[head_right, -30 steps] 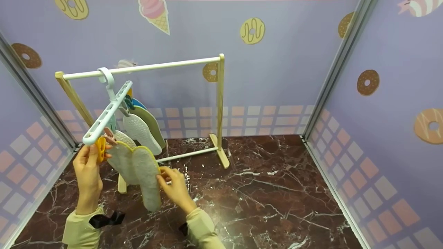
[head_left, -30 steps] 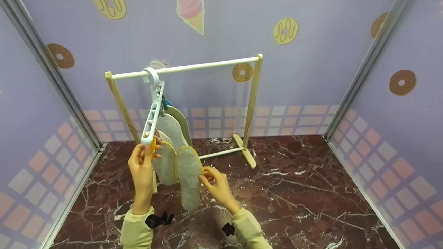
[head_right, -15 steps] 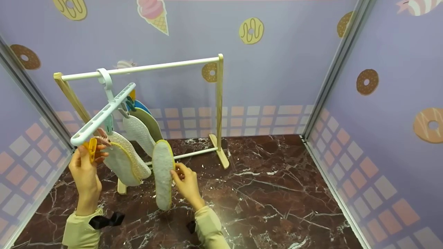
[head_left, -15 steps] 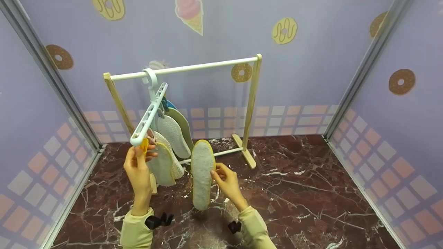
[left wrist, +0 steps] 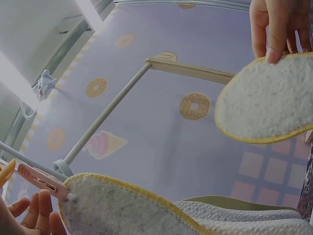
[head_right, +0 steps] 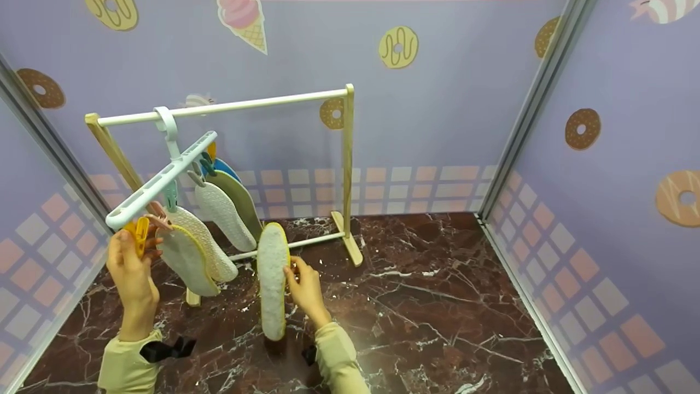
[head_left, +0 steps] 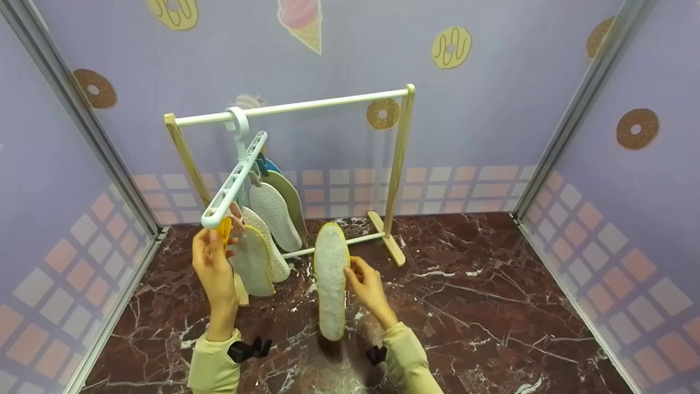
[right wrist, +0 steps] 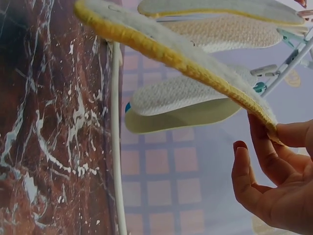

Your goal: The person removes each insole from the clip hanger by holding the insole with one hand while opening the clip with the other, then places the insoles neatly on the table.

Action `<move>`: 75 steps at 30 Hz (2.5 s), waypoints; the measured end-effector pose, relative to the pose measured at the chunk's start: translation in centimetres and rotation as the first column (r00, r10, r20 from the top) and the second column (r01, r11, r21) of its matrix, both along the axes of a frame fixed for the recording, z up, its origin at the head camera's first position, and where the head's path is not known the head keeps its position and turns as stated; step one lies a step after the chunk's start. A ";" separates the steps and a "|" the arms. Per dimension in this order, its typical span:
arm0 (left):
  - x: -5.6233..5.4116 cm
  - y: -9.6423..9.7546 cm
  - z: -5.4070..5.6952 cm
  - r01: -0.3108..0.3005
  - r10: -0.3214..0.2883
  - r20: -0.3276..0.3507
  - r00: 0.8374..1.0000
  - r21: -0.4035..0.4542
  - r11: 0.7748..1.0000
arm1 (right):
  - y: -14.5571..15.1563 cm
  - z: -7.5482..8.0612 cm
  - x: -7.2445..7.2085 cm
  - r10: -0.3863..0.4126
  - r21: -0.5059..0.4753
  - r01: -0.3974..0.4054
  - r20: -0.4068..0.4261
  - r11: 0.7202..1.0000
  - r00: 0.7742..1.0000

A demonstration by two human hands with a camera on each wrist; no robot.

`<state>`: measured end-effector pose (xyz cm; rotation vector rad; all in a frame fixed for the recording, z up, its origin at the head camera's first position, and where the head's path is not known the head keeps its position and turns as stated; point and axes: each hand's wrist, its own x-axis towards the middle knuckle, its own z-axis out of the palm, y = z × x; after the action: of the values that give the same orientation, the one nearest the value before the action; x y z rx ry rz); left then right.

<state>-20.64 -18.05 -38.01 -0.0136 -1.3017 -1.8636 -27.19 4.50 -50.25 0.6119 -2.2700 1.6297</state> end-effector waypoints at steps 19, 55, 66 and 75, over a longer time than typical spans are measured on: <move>-0.1 -0.2 -1.5 -0.046 0.046 0.007 0.999 0.002 0.999 | 1.6 -2.1 -1.9 -0.007 0.188 -0.007 0.074 0.982 0.997; -0.2 -0.3 -2.1 -0.046 0.070 -0.197 0.978 0.126 0.991 | 3.0 -23.5 -12.9 -0.021 0.261 0.022 -0.005 0.965 1.000; -0.2 -0.2 -2.2 -0.068 0.078 -0.116 0.990 0.087 0.994 | 3.4 -33.8 -19.3 -0.004 0.222 -0.003 0.030 0.975 1.000; -0.1 -0.1 -2.2 -0.085 0.093 -0.098 0.991 0.086 0.993 | 2.5 -22.7 -11.8 0.005 0.252 -0.039 0.135 0.967 0.991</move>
<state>-20.77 -18.15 -40.22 -0.0069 -1.1377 -1.8151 -38.94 7.02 -72.97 0.6033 -2.6045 1.4396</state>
